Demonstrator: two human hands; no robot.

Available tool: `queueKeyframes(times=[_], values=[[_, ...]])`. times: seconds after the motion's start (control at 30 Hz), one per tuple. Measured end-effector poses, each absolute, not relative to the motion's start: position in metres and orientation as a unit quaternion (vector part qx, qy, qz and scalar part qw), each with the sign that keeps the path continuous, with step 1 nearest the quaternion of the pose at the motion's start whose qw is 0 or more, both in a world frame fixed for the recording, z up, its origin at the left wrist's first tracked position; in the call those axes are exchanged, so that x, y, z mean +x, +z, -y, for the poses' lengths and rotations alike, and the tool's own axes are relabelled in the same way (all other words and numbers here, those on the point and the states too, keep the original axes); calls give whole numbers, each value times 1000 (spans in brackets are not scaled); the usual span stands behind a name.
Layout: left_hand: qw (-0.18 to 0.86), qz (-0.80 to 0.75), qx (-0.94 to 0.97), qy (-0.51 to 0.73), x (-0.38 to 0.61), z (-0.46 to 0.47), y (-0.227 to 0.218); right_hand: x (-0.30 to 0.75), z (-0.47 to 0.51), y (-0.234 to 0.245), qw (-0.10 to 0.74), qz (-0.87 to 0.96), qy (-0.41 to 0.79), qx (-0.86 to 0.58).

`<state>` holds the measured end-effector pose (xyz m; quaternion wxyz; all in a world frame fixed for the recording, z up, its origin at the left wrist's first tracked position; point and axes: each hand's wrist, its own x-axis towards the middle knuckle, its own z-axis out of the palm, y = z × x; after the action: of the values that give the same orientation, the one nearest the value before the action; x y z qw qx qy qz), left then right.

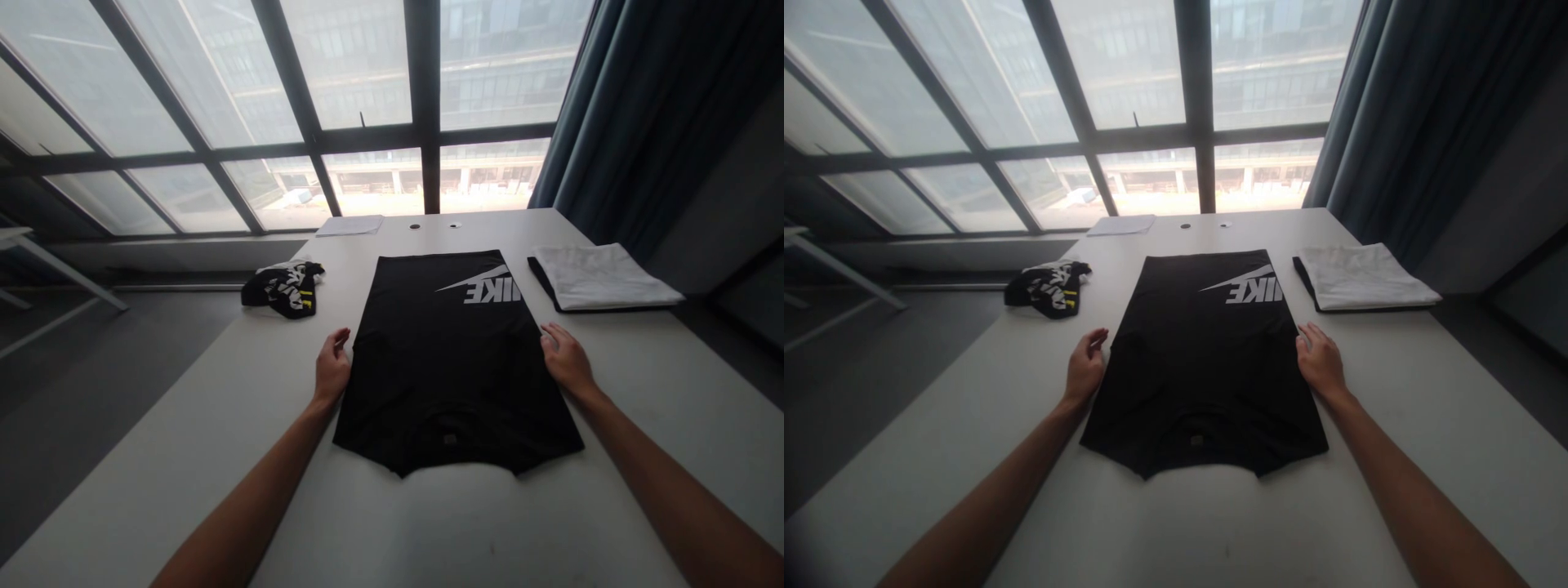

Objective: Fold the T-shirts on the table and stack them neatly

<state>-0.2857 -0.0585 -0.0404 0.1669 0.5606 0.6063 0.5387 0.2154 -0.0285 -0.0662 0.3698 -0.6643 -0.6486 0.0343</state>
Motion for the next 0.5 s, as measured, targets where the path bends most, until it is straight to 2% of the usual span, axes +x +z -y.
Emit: queueKeyframes(times=[0.23,0.5], values=[[71,-644,592,480,-277,67,-28,214,28,-66,373,649,31,-663],[68,-617,688,376,-273,69,-28,217,25,-72,384,649,27,-656]])
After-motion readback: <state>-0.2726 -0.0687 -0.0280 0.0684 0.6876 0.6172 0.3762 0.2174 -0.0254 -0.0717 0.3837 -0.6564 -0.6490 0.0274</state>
